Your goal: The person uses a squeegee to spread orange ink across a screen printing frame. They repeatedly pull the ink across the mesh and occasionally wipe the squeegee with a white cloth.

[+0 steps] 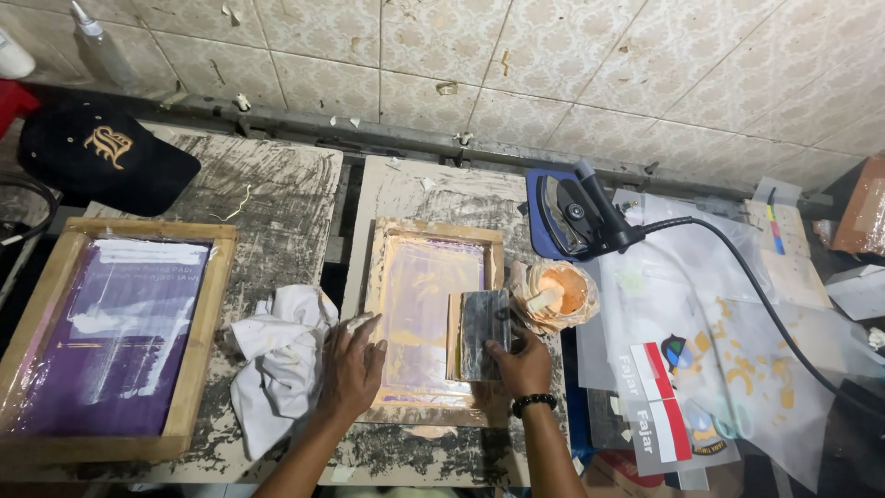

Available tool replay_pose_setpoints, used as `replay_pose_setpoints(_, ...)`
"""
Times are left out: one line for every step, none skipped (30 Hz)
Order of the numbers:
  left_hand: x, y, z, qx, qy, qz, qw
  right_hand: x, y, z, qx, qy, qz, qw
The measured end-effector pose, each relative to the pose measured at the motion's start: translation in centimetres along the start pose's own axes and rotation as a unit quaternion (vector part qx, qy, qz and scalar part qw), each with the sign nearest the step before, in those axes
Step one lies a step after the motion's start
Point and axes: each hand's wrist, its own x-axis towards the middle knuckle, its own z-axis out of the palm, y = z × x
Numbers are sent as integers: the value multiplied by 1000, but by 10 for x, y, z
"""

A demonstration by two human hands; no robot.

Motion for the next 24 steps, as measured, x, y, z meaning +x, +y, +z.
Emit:
replay_pose_setpoints(0,2,1,-1,0,-2,1000,-2,-3,-1,-2,0,0,1000)
replay_pose_setpoints(0,4,1,5,4,-9,1000,-4,-6,-2,6,-7,-4,1000)
replay_pose_setpoints(1,6,2,12,9,-16,1000,-5,-9,-4,14,-13,-8,1000)
replay_pose_setpoints(2,6,2,10,7,-16,1000,-1,-7,0,14,-12,-6,1000)
replay_pose_setpoints(2,6,3,-6,15,-14,1000,4,-4,3,94,-28,3,995)
replay_pose_setpoints(1,7,2,-22,23,-13,999,7,0,7,173,-44,12,984)
replay_pose_setpoints(1,7,2,-22,22,-15,999,1,-9,3,172,-45,14,984)
replay_pose_setpoints(1,7,1,-17,20,-15,1000,-5,-19,0,163,-51,8,985)
replay_pose_setpoints(2,7,1,-12,18,-15,1000,-10,-29,-3,154,-58,2,986)
replay_pose_setpoints(4,6,0,-11,20,-17,1000,-10,-39,-5,153,-60,1,986)
replay_pose_setpoints(5,6,-1,-14,23,-11,1000,-11,-49,-6,154,-67,-37,985)
replay_pose_setpoints(5,7,-1,-18,24,-8,1000,-12,-57,-8,153,-74,-72,983)
replay_pose_setpoints(4,8,-1,-18,24,-11,999,-13,-65,-8,150,-76,-71,983)
replay_pose_setpoints(5,8,-2,-21,18,-17,999,-13,-73,-7,137,-94,-105,980)
replay_pose_setpoints(6,9,-3,-23,13,-22,999,-14,-81,-7,125,-113,-139,976)
replay_pose_setpoints(7,10,-5,-23,14,-22,999,-5,-79,1,124,-113,-140,976)
replay_pose_setpoints(8,11,-6,-27,20,-9,999,4,-77,8,60,-68,-237,967)
replay_pose_setpoints(9,13,-8,-31,26,2,999,13,-75,16,-5,-23,-332,943)
replay_pose_setpoints(9,11,-6,-31,28,1,999,20,-75,22,-6,-24,-333,942)
replay_pose_setpoints(7,9,-5,-30,21,-8,999,28,-75,28,-46,4,-386,922)
replay_pose_setpoints(6,8,-3,-28,15,-17,999,35,-74,34,-86,31,-436,895)
replay_pose_setpoints(7,9,-5,-28,17,-19,999,37,-79,35,-86,29,-437,895)
replay_pose_setpoints(9,11,-7,-32,24,-13,999,39,-83,36,-77,27,-484,871)
replay_pose_setpoints(10,14,-9,-36,31,-7,999,40,-86,37,-68,25,-528,846)
